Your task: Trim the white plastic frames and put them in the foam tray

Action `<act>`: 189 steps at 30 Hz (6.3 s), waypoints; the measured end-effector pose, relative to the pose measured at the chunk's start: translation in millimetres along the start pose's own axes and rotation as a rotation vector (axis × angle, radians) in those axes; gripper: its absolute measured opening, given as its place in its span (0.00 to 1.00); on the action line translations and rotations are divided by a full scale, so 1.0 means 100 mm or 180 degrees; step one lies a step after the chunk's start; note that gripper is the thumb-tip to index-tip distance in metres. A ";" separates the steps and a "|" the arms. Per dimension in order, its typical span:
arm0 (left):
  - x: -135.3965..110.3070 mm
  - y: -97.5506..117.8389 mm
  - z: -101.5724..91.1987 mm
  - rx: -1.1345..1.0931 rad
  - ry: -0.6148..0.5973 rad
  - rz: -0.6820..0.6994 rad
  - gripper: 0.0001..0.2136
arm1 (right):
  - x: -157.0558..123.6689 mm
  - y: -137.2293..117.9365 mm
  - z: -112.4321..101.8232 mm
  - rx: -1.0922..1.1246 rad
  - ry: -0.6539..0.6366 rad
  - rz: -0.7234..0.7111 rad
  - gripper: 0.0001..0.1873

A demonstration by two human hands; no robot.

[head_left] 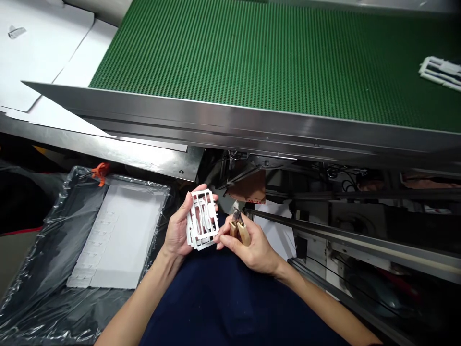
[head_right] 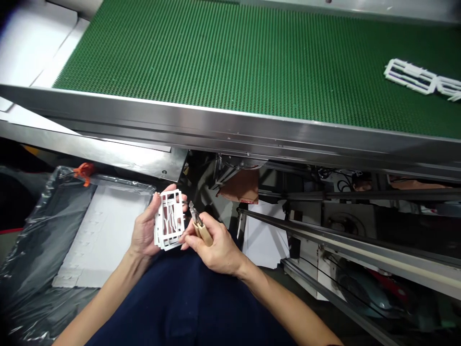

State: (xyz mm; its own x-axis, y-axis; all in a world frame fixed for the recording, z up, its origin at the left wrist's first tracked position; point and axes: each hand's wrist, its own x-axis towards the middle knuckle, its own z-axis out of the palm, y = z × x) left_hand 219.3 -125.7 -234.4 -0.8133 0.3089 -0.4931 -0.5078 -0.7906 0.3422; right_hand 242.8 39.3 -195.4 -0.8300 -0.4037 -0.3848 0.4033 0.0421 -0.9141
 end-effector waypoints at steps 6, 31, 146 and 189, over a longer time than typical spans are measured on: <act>-0.05 0.04 0.00 0.0176 0.0045 0.0133 0.14 | 0.01 -0.03 0.03 0.0087 0.0193 0.0102 0.08; -0.08 0.03 -0.04 0.0538 0.0077 0.0642 0.15 | 0.02 -0.03 0.09 0.0034 0.0510 0.0006 0.05; -0.15 -0.05 -0.37 -0.0146 0.0076 0.0180 0.22 | 0.03 0.05 0.05 -0.1139 0.0507 -0.0220 0.27; 0.20 0.02 -0.43 0.2270 0.1499 0.0081 0.20 | 0.23 0.21 -0.23 0.3507 0.0133 0.1452 0.19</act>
State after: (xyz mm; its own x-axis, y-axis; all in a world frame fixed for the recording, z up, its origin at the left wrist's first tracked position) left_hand 214.2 -144.3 -277.7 -0.7041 -0.0814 -0.7054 -0.6767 -0.2238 0.7014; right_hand 223.0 51.2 -226.1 -0.5279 -0.5243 -0.6682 0.7610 -0.6413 -0.0980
